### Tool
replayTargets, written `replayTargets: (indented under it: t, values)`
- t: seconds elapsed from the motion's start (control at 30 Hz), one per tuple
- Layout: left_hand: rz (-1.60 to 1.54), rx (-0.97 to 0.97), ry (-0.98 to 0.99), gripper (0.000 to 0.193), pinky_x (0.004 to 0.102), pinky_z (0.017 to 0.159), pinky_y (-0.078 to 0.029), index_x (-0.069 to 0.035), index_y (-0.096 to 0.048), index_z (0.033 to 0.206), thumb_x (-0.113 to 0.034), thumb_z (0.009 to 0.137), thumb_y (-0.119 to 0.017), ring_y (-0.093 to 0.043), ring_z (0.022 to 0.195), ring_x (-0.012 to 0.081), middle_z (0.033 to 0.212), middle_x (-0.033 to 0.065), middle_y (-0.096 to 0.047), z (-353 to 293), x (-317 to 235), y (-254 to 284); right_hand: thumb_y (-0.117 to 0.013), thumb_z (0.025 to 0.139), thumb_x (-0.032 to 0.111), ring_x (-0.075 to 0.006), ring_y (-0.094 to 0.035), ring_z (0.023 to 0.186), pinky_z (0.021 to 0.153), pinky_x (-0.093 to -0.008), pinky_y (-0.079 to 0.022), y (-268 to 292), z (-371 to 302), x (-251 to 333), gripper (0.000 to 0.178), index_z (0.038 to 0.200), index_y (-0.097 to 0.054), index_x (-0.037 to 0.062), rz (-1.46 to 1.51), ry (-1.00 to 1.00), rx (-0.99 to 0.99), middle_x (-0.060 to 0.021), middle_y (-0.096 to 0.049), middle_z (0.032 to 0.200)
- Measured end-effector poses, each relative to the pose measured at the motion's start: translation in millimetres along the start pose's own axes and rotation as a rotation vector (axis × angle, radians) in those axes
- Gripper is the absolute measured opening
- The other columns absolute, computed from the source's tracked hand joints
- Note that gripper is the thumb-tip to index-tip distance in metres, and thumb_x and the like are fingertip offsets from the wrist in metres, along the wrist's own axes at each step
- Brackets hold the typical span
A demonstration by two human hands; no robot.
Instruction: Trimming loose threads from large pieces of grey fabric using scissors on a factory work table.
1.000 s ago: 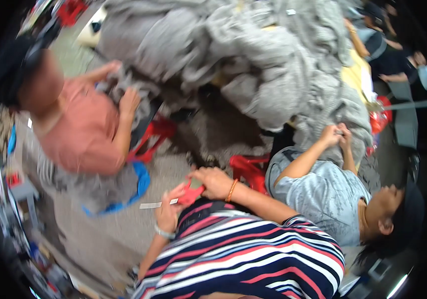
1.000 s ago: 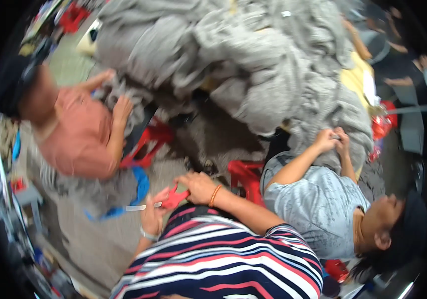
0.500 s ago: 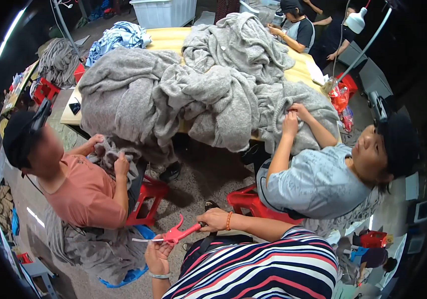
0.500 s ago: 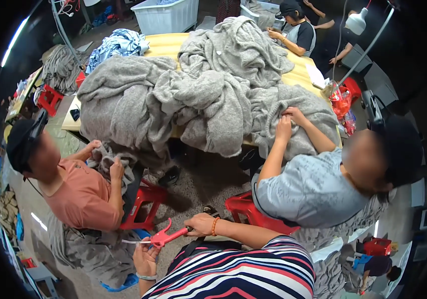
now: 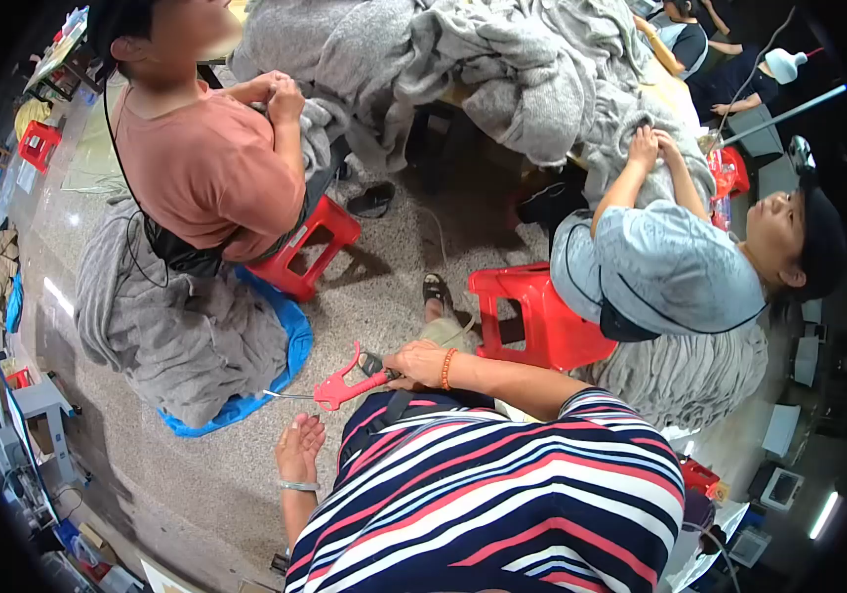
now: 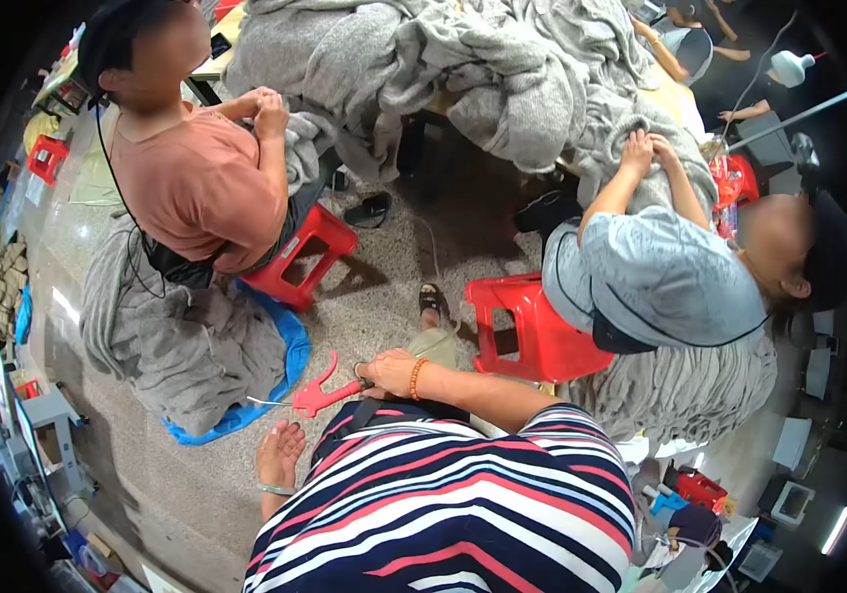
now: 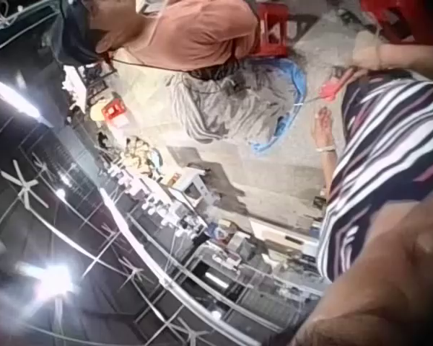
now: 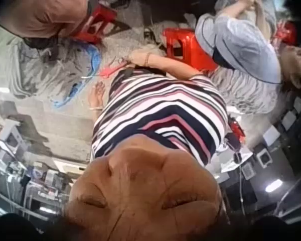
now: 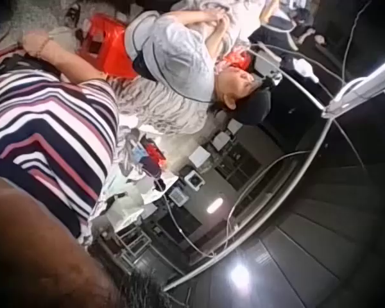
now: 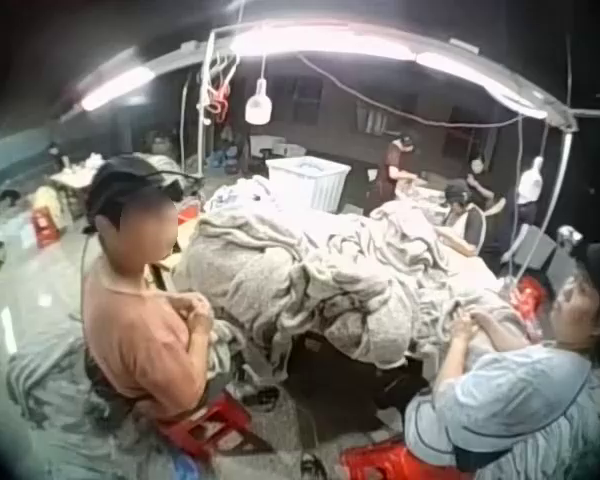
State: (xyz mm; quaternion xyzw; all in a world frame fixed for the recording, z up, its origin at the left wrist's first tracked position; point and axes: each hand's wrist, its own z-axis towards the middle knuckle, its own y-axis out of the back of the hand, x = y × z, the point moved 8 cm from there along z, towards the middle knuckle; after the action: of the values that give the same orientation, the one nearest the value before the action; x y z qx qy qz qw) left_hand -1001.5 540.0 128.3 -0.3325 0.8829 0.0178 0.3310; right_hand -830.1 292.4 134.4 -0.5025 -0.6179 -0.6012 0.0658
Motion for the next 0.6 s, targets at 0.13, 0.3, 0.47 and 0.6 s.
replayTargets:
  t: [0.13,0.3,0.47,0.6]
  values:
    - [-0.006,0.003,-0.008,0.032,0.0355,0.08,-0.056,0.001,-0.057,0.117,-0.026,0.098,-0.056,-0.068,0.092,0.0241,0.106,0.0162,-0.068,-10.5,5.7,23.6,-0.062,0.087,0.045,-0.0406,-0.065,0.077,0.07,-0.0503,-0.05,-8.2,-1.8,26.0,0.04,0.094,-0.061,0.0059,0.058,-0.036,-0.004,-0.0201,-0.066,0.075]
    - [0.031,0.077,-0.014,0.033,0.0359,0.082,-0.056,0.001,-0.057,0.117,-0.025,0.098,-0.056,-0.068,0.094,0.0249,0.106,0.0165,-0.068,-0.9,-1.1,25.5,-0.061,0.087,0.044,-0.0414,-0.065,0.077,0.069,-0.0517,-0.049,-13.0,-15.3,10.6,0.039,0.091,-0.059,0.0054,0.047,-0.142,-0.113,-0.0217,-0.065,0.074]
    - [0.088,0.137,-0.029,0.033,0.0355,0.081,-0.056,0.001,-0.058,0.117,-0.026,0.098,-0.057,-0.069,0.093,0.0248,0.107,0.0162,-0.068,2.1,-7.9,23.6,-0.061,0.088,0.041,-0.0415,-0.065,0.079,0.071,-0.0522,-0.049,-21.0,-39.4,-9.6,0.035,0.094,-0.06,0.0066,0.06,-0.205,-0.216,-0.0218,-0.065,0.077]
    - [0.125,0.093,-0.039,0.033,0.0347,0.081,-0.056,0.0,-0.058,0.117,-0.026,0.097,-0.058,-0.069,0.093,0.0242,0.106,0.0157,-0.069,9.0,-14.7,20.3,-0.062,0.087,0.04,-0.0398,-0.065,0.083,0.073,-0.0512,-0.05,-15.3,-63.1,-24.1,0.034,0.101,-0.064,0.0089,0.017,-0.358,-0.265,-0.0207,-0.067,0.081]
